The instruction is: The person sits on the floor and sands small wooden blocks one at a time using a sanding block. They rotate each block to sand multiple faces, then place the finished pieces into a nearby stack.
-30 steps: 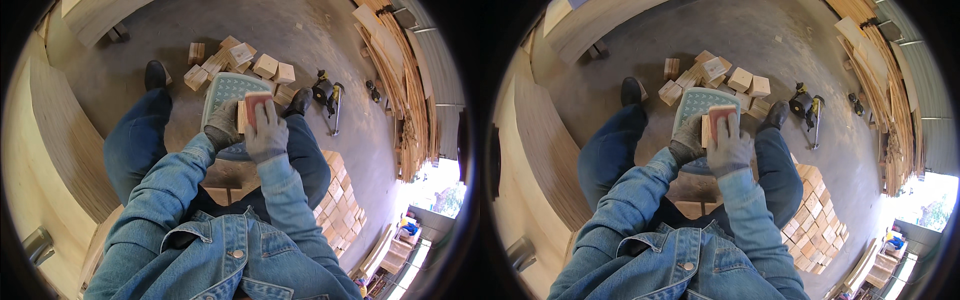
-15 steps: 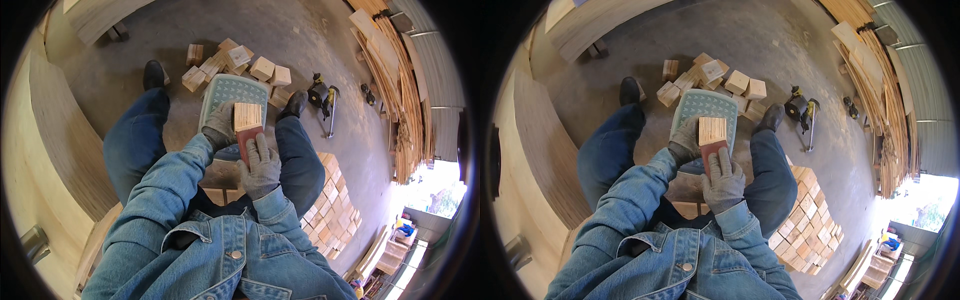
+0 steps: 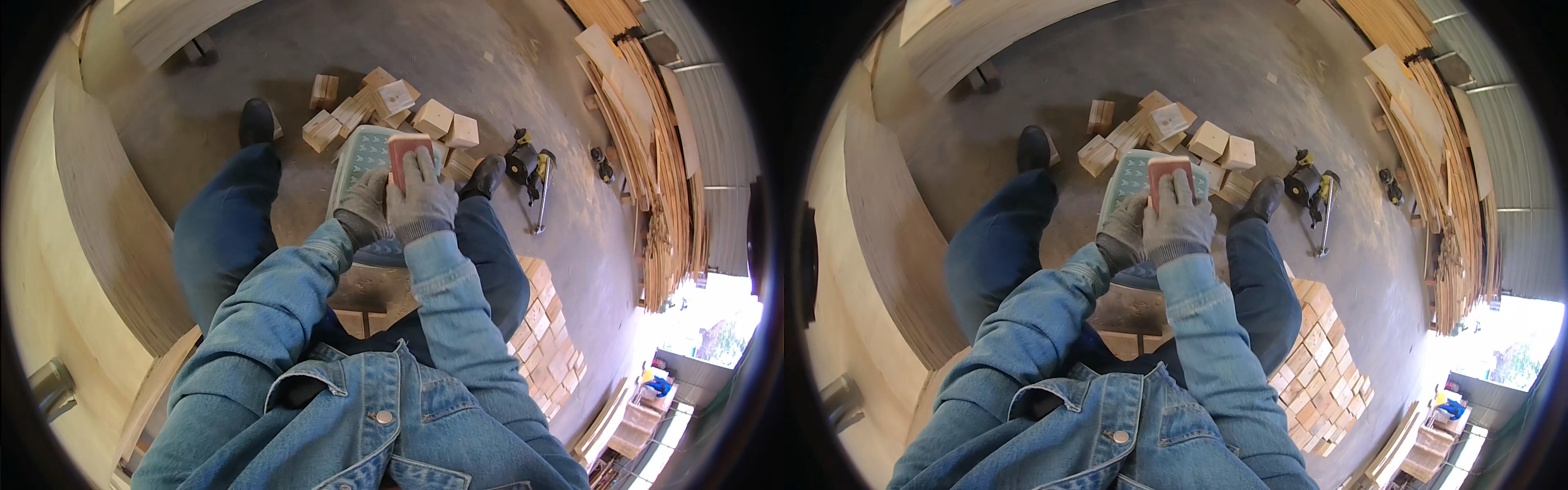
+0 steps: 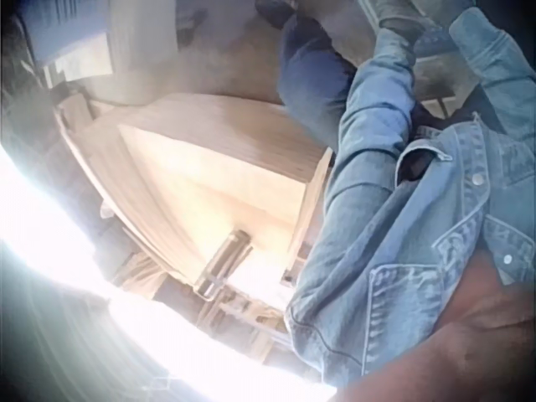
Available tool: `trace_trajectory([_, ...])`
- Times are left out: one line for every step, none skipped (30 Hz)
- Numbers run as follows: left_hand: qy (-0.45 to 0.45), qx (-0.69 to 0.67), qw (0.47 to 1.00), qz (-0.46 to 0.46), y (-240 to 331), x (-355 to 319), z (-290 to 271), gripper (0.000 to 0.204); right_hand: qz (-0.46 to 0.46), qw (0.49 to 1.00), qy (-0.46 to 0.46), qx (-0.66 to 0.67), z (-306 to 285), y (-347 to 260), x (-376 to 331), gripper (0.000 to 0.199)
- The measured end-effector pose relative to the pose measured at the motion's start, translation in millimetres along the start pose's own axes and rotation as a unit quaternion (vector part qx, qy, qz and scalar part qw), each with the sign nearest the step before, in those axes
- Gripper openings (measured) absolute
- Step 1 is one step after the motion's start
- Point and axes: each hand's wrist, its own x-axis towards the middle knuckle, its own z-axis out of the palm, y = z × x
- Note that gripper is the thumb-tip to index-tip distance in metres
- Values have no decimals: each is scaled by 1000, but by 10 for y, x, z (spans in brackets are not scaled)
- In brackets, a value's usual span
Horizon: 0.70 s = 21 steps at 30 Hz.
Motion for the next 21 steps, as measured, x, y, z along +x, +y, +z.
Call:
trace_trajectory([13, -5, 1000, 8, -60, -11, -5, 94, -14, 1000, -1, 3, -12, -1, -131, 64])
trace_trajectory([-2, 3, 1000, -15, -72, -14, -6, 94, -23, 1000, -2, 3, -38, 37, -316, 65])
trace_trajectory([-18, 13, 999, -40, -84, -36, -12, 95, -32, 999, -4, 4, -47, 68, -515, 66])
trace_trajectory([-32, 21, 997, -64, -85, -43, -18, 96, -45, 999, 5, 4, -37, 107, -714, 67])
trace_trajectory([-43, 28, 997, -60, -71, -25, -15, 96, -56, 998, 14, 3, -4, 174, -916, 69])
trace_trajectory([-54, 39, 996, -57, -54, -11, -34, 97, -68, 997, 23, 4, 34, 226, -1082, 70])
trace_trajectory([-67, 46, 995, -53, -23, -5, -38, 98, -69, 997, 30, -1, 37, 270, -1227, 68])
trace_trajectory([-69, 59, 994, -63, 13, -6, -49, 97, -72, 997, 37, -4, 47, 302, -1348, 67])
trace_trajectory([-71, 71, 992, -73, 55, -7, -50, 97, -74, 996, 44, -7, 65, 322, -1403, 65])
trace_trajectory([-72, 85, 990, -84, 62, -9, -48, 96, -76, 996, 51, -6, 64, 299, -1385, 62])
trace_trajectory([-66, 79, 992, -76, 67, -5, -45, 96, -77, 996, 51, -4, 47, 278, -1347, 62])
trace_trajectory([-61, 74, 993, -68, 69, -1, -41, 95, -77, 996, 51, -2, 24, 257, -1270, 62])
trace_trajectory([-56, 68, 994, -60, 55, -8, -35, 94, -77, 996, 50, 2, 9, 225, -1163, 62])
trace_trajectory([-51, 67, 994, -66, -21, -30, -27, 93, -72, 996, 45, -8, 32, 180, -1006, 62])
trace_trajectory([-45, 67, 994, -72, -99, -50, -25, 93, -68, 997, 40, -18, 75, 117, -795, 63])
trace_trajectory([-42, 59, 995, -74, -139, -53, 13, 92, -59, 997, 35, -34, 87, 74, -587, 63])
trace_trajectory([-34, 58, 995, -67, -135, -34, 14, 91, -35, 999, 17, -28, 66, 12, -344, 64])
trace_trajectory([-26, 55, 996, -59, -100, -20, 14, 89, -10, 1000, 1, -23, 0, -63, -100, 64])
trace_trajectory([-17, 52, 997, -50, -44, 3, 11, 88, 15, 1000, -15, -19, -57, -92, 63, 65])
trace_trajectory([-30, 59, 997, -29, 69, 13, 9, 87, 14, 999, -7, -39, -44, -41, 144, 65])
trace_trajectory([-30, 63, 997, -10, 109, 42, 47, 88, 14, 998, 1, -59, 2, 43, 200, 65])
